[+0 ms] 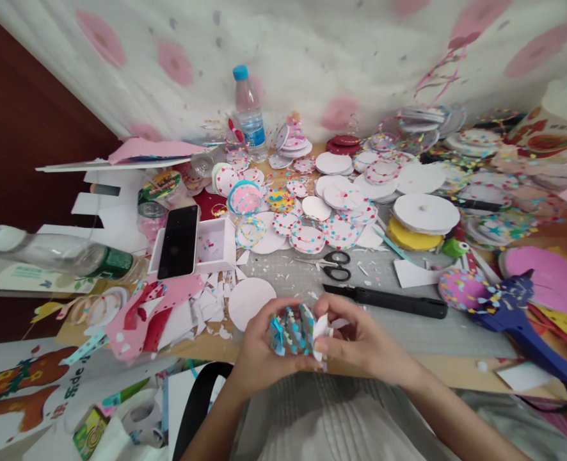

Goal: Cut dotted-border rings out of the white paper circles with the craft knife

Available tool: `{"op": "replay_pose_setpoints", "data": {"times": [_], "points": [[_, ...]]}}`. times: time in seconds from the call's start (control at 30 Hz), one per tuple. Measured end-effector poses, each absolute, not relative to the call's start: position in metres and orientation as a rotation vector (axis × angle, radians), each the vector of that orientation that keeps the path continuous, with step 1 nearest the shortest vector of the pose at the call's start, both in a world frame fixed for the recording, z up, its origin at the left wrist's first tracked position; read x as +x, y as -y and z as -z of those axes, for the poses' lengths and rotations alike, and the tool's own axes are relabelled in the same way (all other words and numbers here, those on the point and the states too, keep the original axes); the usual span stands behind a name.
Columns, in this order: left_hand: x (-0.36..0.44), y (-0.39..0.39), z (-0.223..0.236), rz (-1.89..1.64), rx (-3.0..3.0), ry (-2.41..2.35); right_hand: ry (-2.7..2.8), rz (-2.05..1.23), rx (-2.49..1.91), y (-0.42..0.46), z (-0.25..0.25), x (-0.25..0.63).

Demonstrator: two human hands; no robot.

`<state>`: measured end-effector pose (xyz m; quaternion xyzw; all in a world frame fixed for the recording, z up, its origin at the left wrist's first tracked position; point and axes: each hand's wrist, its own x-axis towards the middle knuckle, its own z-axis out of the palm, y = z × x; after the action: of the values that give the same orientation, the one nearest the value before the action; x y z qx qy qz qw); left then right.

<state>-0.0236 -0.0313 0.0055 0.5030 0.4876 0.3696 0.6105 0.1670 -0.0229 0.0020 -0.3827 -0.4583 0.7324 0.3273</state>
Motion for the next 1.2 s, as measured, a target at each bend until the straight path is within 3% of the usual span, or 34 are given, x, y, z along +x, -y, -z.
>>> {"op": "replay_pose_setpoints", "data": {"times": [0.27,0.47,0.77,1.2], "points": [[-0.035,0.025,-0.003,-0.725,0.822,-0.715,1.347,-1.812,-0.972,0.028,-0.003,0.166],[-0.034,0.012,-0.019,-0.523,0.93,-0.848,1.572,-1.738,-1.009,0.027,-0.009,0.164],[-0.028,0.013,-0.013,-0.619,0.897,-0.977,1.647,-1.688,-1.09,0.022,-0.004,0.166],[-0.029,0.023,-0.011,-0.865,1.527,-1.186,1.864,-1.329,-1.246,0.018,-0.003,0.166]]}}
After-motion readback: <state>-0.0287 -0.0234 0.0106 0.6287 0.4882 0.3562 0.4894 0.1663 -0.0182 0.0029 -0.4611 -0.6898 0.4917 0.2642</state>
